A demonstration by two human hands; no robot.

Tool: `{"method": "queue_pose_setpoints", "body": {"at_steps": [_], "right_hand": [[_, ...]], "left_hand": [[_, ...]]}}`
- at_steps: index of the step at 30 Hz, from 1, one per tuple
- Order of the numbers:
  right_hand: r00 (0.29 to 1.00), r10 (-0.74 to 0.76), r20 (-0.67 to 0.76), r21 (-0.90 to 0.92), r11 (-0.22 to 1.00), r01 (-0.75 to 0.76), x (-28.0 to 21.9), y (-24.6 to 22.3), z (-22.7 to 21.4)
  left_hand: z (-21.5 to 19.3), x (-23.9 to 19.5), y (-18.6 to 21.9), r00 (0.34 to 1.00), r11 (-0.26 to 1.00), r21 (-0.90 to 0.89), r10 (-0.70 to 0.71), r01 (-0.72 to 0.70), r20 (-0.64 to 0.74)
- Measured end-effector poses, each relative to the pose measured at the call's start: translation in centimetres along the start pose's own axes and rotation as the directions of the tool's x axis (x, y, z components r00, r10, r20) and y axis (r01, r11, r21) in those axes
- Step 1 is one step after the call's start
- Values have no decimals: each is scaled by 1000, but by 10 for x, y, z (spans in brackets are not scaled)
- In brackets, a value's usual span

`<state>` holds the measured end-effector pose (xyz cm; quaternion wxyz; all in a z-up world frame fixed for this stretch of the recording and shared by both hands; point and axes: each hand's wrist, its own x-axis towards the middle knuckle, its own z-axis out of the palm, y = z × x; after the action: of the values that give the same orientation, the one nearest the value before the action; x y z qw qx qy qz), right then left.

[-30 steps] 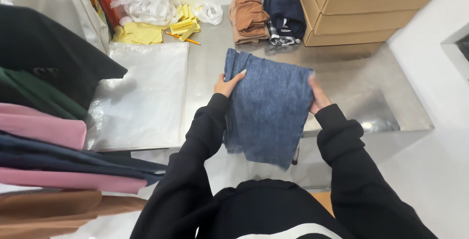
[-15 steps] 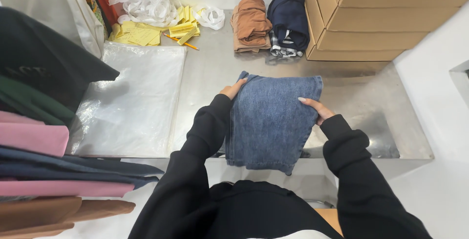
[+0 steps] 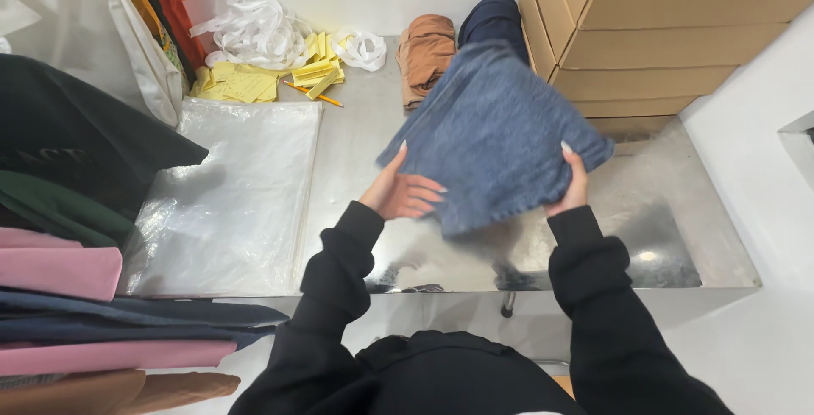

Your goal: The person removes a pair of dark blue pants, a brown shirt, and a pair of jeans from a clothing rack. They fold each item by hand and place them on a metal table. Finally, they place a folded brown shirt into a clear plastic bag.

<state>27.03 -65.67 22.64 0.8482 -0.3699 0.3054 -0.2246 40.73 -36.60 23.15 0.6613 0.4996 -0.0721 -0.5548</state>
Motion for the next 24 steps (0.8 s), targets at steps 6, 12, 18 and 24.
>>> {"method": "queue_pose_setpoints", "body": {"at_steps": [6,12,18,24], "right_hand": [[998,0,69,37,999,-2,-10,10,15],[996,74,53,72,994,-78,-70,31,39],[994,106,14,117,987,-107,-59,40,28],[992,125,-12,163,979,-122,-42,43,27]], "left_hand": [[59,37,-12,971,856,-459,206,-238,-119],[60,67,-17,950,715,-625,233,-312,-208],[49,71,-31,926,755,-536,297,-378,-235],[47,76,-52,892,779,-436,378,-451,-248]]}}
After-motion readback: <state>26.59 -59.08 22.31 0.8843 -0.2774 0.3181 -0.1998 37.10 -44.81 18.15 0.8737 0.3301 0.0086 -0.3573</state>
